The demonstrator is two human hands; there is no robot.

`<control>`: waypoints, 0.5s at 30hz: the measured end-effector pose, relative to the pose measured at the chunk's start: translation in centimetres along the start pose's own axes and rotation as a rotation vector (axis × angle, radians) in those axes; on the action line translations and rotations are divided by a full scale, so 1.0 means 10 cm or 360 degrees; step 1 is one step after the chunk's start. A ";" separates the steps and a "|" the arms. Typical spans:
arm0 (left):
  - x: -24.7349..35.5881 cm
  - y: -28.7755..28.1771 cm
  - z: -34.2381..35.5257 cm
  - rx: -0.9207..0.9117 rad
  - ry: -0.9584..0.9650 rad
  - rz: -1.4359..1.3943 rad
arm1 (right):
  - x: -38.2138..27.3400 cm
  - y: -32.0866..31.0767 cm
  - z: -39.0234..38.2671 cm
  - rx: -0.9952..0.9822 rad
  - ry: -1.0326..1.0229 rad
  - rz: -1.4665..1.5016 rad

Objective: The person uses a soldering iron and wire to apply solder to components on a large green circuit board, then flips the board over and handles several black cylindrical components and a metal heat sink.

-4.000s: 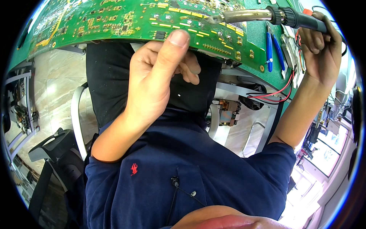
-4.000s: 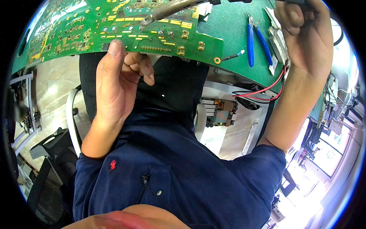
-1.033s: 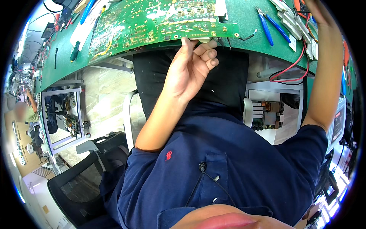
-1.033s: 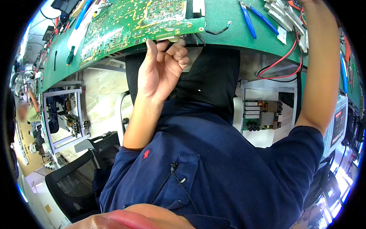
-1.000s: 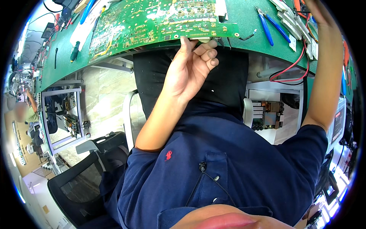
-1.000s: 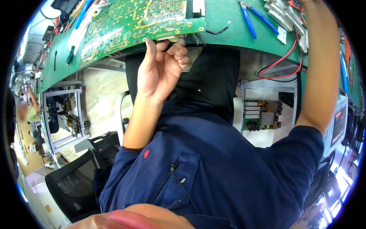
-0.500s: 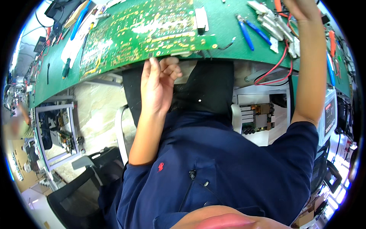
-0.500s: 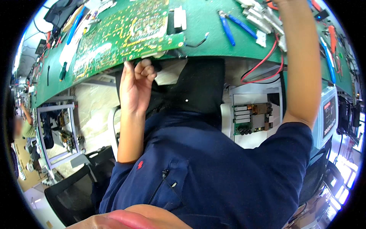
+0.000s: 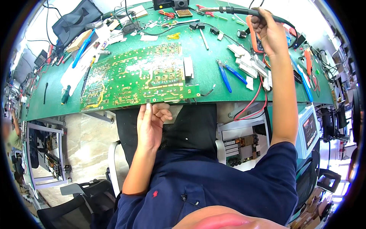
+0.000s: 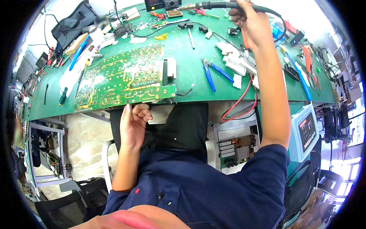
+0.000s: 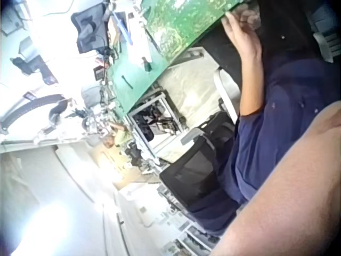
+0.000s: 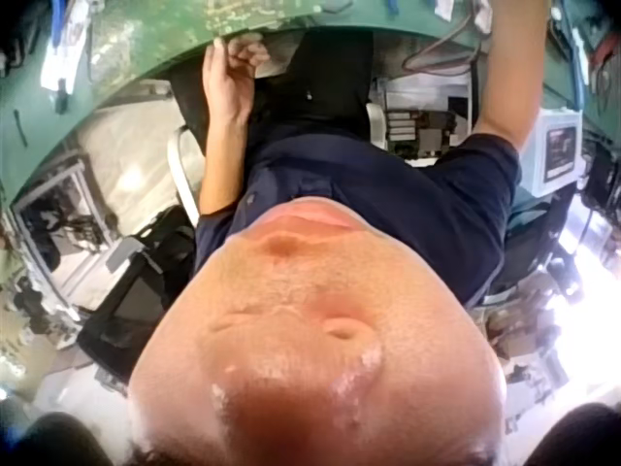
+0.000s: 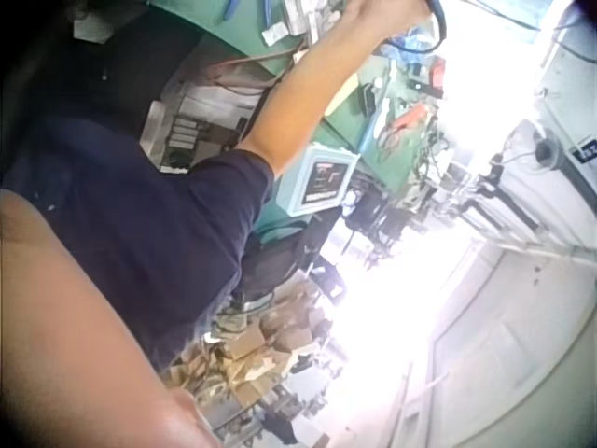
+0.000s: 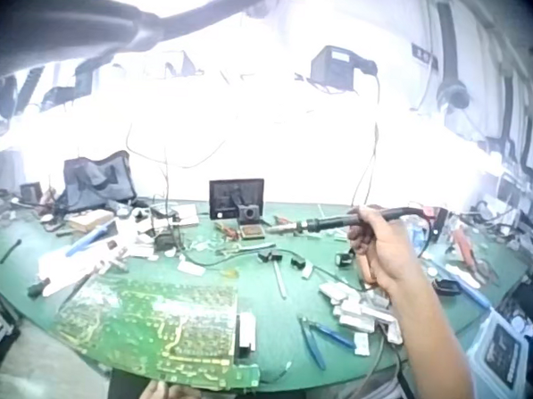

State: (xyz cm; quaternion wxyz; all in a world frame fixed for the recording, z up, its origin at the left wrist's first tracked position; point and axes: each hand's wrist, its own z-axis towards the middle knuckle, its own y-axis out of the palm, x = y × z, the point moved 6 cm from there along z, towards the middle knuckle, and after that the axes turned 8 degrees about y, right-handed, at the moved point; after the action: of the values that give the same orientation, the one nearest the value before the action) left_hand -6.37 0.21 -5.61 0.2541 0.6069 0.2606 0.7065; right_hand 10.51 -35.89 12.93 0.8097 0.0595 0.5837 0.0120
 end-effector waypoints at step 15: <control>-0.73 -0.98 -0.15 -0.0039 -0.0149 0.0456 | 0.60 0.81 0.50 0.0090 0.0133 -0.0422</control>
State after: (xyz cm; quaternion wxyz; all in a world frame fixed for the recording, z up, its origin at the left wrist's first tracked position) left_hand -6.51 2.40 -17.68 0.1700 0.6670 0.1507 0.7096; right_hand 17.57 -27.77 9.71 0.7772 0.0040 0.6197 -0.1091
